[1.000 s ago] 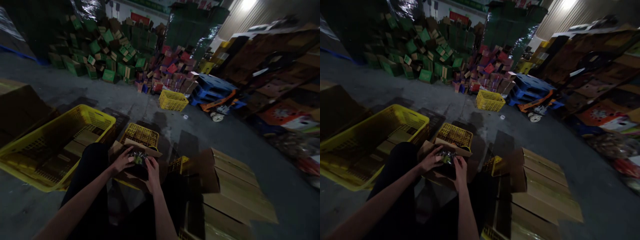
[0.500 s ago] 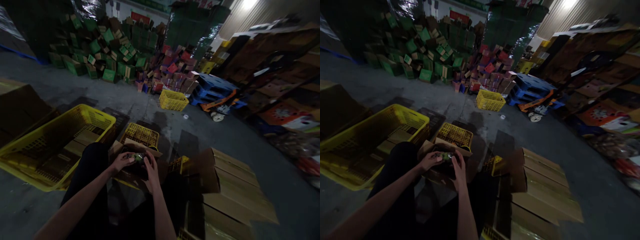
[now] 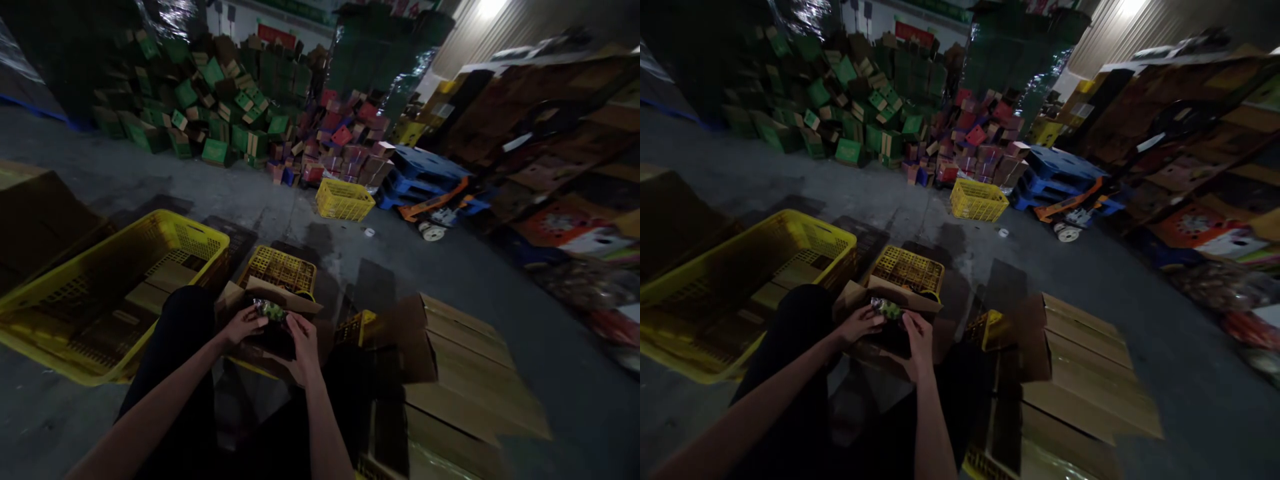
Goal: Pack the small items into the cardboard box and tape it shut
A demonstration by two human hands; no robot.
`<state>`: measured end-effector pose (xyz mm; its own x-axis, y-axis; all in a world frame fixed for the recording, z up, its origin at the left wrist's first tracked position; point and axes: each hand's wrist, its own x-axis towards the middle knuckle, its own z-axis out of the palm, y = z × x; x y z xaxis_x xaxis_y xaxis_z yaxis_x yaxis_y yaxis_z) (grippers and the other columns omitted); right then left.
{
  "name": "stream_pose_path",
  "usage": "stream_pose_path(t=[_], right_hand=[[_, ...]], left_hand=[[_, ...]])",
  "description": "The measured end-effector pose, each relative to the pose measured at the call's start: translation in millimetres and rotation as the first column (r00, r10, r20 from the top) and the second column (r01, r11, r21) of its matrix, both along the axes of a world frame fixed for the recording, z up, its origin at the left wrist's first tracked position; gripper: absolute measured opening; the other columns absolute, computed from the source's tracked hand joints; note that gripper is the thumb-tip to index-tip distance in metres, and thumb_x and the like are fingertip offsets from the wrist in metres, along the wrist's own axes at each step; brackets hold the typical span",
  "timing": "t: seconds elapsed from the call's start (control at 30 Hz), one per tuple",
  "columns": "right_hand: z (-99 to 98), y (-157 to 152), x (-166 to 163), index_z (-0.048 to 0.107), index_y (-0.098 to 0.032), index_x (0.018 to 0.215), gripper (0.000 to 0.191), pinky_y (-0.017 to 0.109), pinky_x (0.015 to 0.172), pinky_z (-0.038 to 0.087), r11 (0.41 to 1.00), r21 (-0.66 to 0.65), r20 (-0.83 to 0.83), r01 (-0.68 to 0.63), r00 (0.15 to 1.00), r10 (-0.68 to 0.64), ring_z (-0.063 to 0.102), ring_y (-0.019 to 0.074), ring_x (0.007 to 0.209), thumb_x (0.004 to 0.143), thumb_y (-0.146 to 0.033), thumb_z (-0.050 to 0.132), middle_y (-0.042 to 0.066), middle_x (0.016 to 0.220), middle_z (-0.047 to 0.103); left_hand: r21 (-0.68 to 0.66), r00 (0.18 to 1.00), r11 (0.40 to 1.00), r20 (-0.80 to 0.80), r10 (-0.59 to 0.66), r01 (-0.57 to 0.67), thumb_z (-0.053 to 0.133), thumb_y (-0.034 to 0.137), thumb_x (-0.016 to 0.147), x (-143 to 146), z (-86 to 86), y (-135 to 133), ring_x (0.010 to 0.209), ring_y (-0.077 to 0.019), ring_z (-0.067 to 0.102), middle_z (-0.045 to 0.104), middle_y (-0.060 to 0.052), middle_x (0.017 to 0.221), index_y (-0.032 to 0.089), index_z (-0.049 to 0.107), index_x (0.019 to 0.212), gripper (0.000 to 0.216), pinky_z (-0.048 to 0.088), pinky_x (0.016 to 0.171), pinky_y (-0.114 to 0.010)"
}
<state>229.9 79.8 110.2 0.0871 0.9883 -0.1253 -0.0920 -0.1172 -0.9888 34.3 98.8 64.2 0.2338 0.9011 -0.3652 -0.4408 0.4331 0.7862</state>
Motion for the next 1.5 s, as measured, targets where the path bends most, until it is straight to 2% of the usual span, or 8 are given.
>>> stream_pose_path(t=[0.33, 0.47, 0.57, 0.7, 0.87, 1.03, 1.23, 1.5], right_hand=[[-4.4, 1.1, 0.6, 0.08, -0.022, 0.088, 0.033, 0.027, 0.058, 0.044, 1.0, -0.023, 0.029, -0.003, 1.0, 0.003, 0.058, 0.0157, 0.061, 0.079, -0.054, 0.075, 0.001, 0.071, 0.071], [-3.0, 0.2, -0.9, 0.08, -0.024, 0.095, 0.037, 0.03, 0.071, 0.052, 0.997, -0.049, 0.019, 0.061, 0.998, -0.06, 0.066, 0.0207, 0.082, 0.077, -0.056, 0.075, 0.004, 0.092, 0.076], [1.0, 0.1, -4.2, 0.076, -0.027, 0.112, 0.045, 0.034, 0.08, 0.055, 0.998, -0.051, -0.106, -0.025, 0.994, 0.019, 0.067, 0.0236, 0.098, 0.077, -0.056, 0.075, 0.004, 0.109, 0.076], [4.6, 1.1, -5.6, 0.075, -0.026, 0.116, 0.049, 0.032, 0.08, 0.055, 0.997, -0.032, -0.12, -0.073, 0.99, 0.068, 0.069, 0.0221, 0.092, 0.072, -0.047, 0.082, 0.003, 0.101, 0.077], [0.3, 1.7, -1.9, 0.08, -0.023, 0.101, 0.037, 0.035, 0.083, 0.056, 1.0, -0.018, -0.118, 0.001, 0.993, -0.003, 0.07, 0.0238, 0.091, 0.074, -0.047, 0.08, 0.005, 0.1, 0.078], [-5.6, 2.5, 0.3, 0.076, -0.024, 0.114, 0.044, 0.034, 0.078, 0.056, 1.0, -0.013, -0.144, 0.01, 0.989, -0.012, 0.07, 0.0224, 0.088, 0.076, -0.045, 0.079, 0.005, 0.105, 0.077], [-10.3, 5.5, 1.5, 0.079, -0.024, 0.104, 0.038, 0.034, 0.078, 0.057, 0.995, -0.063, -0.208, 0.075, 0.974, -0.086, 0.07, 0.0234, 0.091, 0.071, -0.042, 0.082, 0.006, 0.109, 0.077], [-16.3, 9.8, 4.9, 0.078, -0.024, 0.09, 0.024, 0.034, 0.075, 0.057, 0.98, -0.084, -0.354, 0.183, 0.913, -0.201, 0.071, 0.0207, 0.082, 0.069, -0.036, 0.083, 0.004, 0.093, 0.078]], left_hand=[[0.094, 0.993, 0.995, 0.114, -0.029, 0.018, 0.093, 0.035, 0.063, -0.7, 10.2, 0.3, 0.105, -0.0305, 0.069, 0.074, -0.014, 0.112, 0.014, 0.073, 0.113, 0.059, 0.053, 0.096, -0.043], [0.09, 0.995, 0.996, 0.101, -0.006, -0.003, 0.092, 0.04, 0.063, -2.2, 9.7, 0.4, 0.103, -0.0306, 0.069, 0.073, -0.014, 0.113, 0.015, 0.074, 0.108, 0.054, 0.056, 0.09, -0.043], [0.062, 0.995, 0.997, 0.084, 0.048, -0.053, 0.092, 0.044, 0.062, -2.3, 7.2, 1.8, 0.098, -0.0295, 0.07, 0.073, -0.013, 0.108, 0.015, 0.074, 0.102, 0.053, 0.056, 0.088, -0.044], [0.038, 0.996, 0.997, 0.074, 0.058, -0.061, 0.091, 0.045, 0.063, -2.1, 7.5, 2.5, 0.094, -0.0283, 0.07, 0.073, -0.013, 0.103, 0.013, 0.074, 0.099, 0.052, 0.055, 0.088, -0.044], [0.025, 0.99, 0.997, 0.126, 0.07, -0.074, 0.092, 0.038, 0.065, -2.2, 12.6, 1.2, 0.101, -0.0268, 0.069, 0.07, -0.01, 0.116, 0.024, 0.06, 0.134, 0.078, 0.053, 0.092, -0.044], [0.026, 0.98, 1.0, 0.198, -0.015, 0.01, 0.087, 0.035, 0.074, -6.5, 15.2, 0.5, 0.102, -0.0259, 0.071, 0.069, -0.007, 0.121, 0.037, 0.032, 0.154, 0.097, 0.049, 0.098, -0.044], [0.063, 0.972, 0.995, 0.218, -0.085, 0.073, 0.084, 0.032, 0.076, -9.1, 14.6, 0.7, 0.11, -0.0311, 0.069, 0.066, -0.014, 0.128, 0.027, 0.048, 0.143, 0.077, 0.044, 0.102, -0.047], [0.1, 0.973, 0.985, 0.17, -0.157, 0.142, 0.087, 0.032, 0.071, -7.5, 17.6, -0.7, 0.113, -0.036, 0.067, 0.068, -0.017, 0.124, 0.026, 0.048, 0.143, 0.082, 0.049, 0.091, -0.041]])
